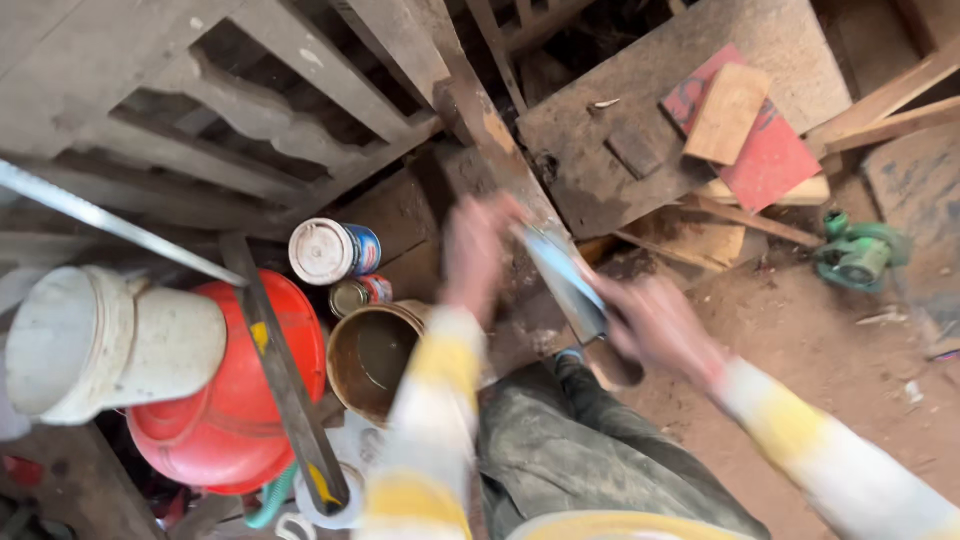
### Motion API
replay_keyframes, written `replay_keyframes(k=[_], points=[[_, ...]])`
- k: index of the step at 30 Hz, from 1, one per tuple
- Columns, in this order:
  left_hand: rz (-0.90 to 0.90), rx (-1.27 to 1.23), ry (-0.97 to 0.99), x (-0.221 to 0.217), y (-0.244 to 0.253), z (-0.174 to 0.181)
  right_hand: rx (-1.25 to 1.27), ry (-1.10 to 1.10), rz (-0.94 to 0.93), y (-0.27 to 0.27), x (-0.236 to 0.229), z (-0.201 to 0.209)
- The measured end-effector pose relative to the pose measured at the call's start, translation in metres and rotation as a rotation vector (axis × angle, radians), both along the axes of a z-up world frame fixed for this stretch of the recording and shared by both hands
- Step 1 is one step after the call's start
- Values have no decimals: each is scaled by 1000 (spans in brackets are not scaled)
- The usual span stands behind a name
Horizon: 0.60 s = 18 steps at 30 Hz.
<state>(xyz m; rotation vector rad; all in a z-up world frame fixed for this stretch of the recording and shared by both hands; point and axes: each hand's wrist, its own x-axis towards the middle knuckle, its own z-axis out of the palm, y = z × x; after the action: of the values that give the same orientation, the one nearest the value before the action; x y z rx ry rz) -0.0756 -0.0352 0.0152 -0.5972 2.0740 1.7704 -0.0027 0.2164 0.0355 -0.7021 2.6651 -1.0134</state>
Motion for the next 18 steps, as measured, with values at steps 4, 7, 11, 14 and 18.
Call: replay_keyframes(k=[4,7,11,14,18], points=[[-302,-770,892,-58,-27,-3,90,-168,-63,-36,-46,6],[-118,-40,105,7,3,1,87,-1,-11,7,8,11],[-406,-450,448,116,85,37,154,-286,-222,73,126,47],[-387,-540,458,116,90,35,325,-378,-180,71,114,34],[-114,-297,180,17,0,-18,118,-120,-14,12,10,-5]])
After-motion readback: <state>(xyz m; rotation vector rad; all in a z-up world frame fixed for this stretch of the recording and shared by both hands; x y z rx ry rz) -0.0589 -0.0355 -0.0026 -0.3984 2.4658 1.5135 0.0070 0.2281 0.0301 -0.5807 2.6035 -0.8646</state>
